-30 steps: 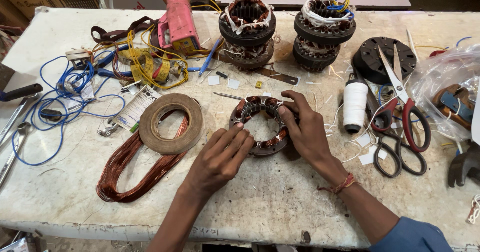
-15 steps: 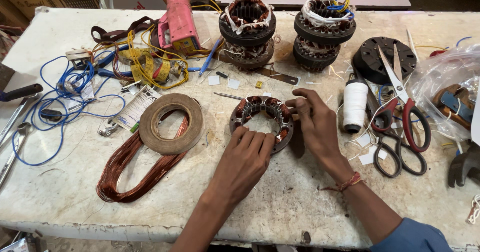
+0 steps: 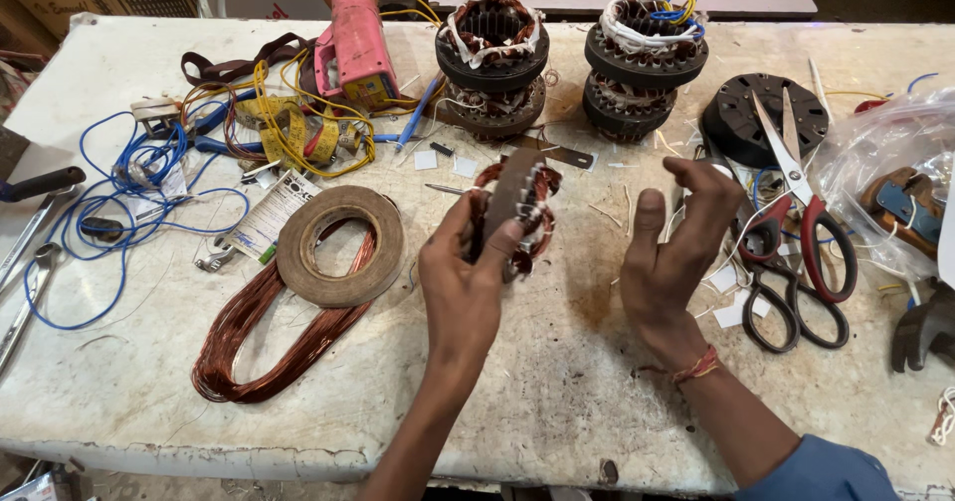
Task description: The person winds copper wire around a motor stator core, then uses white thread and scissors to tie off and trim the winding. They repeat the tying and trimming on another section, then apply electrical tape over the wound area to secure it.
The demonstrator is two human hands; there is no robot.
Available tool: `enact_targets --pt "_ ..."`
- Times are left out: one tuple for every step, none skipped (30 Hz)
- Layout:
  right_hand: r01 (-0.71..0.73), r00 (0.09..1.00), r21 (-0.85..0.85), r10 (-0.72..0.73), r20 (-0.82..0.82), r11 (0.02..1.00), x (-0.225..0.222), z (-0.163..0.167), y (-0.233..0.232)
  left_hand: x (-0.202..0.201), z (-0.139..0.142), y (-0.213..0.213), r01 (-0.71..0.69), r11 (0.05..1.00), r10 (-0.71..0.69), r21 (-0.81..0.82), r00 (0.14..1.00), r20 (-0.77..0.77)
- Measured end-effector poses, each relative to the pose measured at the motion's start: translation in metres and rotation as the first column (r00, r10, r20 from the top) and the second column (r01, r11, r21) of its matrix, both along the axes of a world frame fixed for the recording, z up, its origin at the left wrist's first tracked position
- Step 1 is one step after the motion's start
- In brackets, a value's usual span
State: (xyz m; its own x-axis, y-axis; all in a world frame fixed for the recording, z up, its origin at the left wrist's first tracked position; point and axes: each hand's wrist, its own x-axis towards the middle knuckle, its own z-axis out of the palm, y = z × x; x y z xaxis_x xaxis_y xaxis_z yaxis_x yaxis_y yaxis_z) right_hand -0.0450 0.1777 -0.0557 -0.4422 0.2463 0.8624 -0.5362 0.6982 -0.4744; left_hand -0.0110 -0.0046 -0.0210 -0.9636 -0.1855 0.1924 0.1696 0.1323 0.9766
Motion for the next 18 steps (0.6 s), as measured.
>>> enact_targets --pt "0.001 1.0 0.031 -0.002 0.006 1.0 0.0 -0.001 -0.001 0.0 0.002 0.001 -0.021 0.998 0.018 0.059 0.998 0.054" --pt "0.003 1.0 0.062 -0.004 0.012 0.998 0.0 -0.002 -0.002 0.0 0.003 0.002 -0.045 0.992 0.032 0.116 0.994 0.109" --pt "0.004 1.0 0.093 -0.006 0.018 0.996 -0.001 -0.004 -0.002 0.001 0.003 0.004 -0.049 0.99 0.043 0.131 0.998 0.054" --pt "-0.048 0.998 0.105 0.042 0.056 0.993 -0.003 -0.006 -0.003 0.003 0.002 0.007 -0.052 0.988 0.053 0.146 0.999 -0.003" --pt "-0.101 0.991 0.116 0.09 0.094 0.988 -0.006 -0.008 -0.005 0.006 0.0 0.01 -0.055 0.985 0.065 0.162 0.996 -0.058" --pt "-0.154 0.982 0.124 0.138 0.132 0.98 -0.007 -0.011 -0.005 0.009 -0.003 0.013 -0.076 0.983 0.083 0.169 0.996 -0.036" --pt "-0.288 0.929 0.031 0.271 0.253 0.957 -0.008 -0.014 -0.006 0.013 -0.005 0.017 -0.097 0.98 0.101 0.175 0.995 -0.014" --pt "-0.404 0.842 -0.077 0.404 0.357 0.911 -0.009 -0.017 -0.008 0.017 -0.007 0.021 -0.118 0.976 0.118 0.181 0.993 0.01" --pt "-0.498 0.727 -0.196 0.53 0.437 0.845 -0.009 -0.02 -0.009 0.021 -0.008 0.024 -0.091 0.983 0.093 0.16 0.996 -0.003" --pt "-0.507 0.68 -0.222 0.544 0.492 0.833 -0.008 -0.022 -0.008 0.025 -0.008 0.026 -0.064 0.988 0.066 0.138 0.998 -0.014" --pt "-0.515 0.629 -0.247 0.557 0.542 0.821 -0.007 -0.023 -0.007 0.027 -0.007 0.028 -0.037 0.993 0.04 0.116 0.999 -0.025" --pt "-0.521 0.575 -0.272 0.568 0.589 0.809 -0.007 -0.023 -0.006 0.028 -0.006 0.028 -0.017 1.0 0.018 0.018 0.999 -0.038" --pt "-0.515 0.577 -0.288 0.575 0.58 0.807 -0.006 -0.022 -0.004 0.029 -0.003 0.028 0.001 0.997 -0.005 -0.08 0.999 -0.05" --pt "-0.509 0.579 -0.304 0.582 0.571 0.805 -0.006 -0.02 0.0 0.029 0.001 0.027 0.018 0.984 -0.029 -0.177 0.998 -0.059" --pt "-0.503 0.582 -0.32 0.588 0.561 0.803 -0.006 -0.017 0.003 0.027 0.005 0.027 0.038 0.981 -0.042 -0.191 0.999 -0.021" --pt "-0.539 0.612 -0.249 0.577 0.54 0.804 -0.008 -0.014 0.006 0.024 0.01 0.026 0.058 0.977 -0.055 -0.205 0.998 0.018" --pt "-0.571 0.64 -0.174 0.568 0.517 0.802 -0.009 -0.01 0.009 0.022 0.014 0.026 0.079 0.973 -0.068 -0.217 0.996 0.056" --pt "-0.598 0.666 -0.098 0.561 0.491 0.796 -0.009 -0.007 0.012 0.019 0.018 0.023 0.109 0.963 -0.096 -0.247 0.993 0.066"
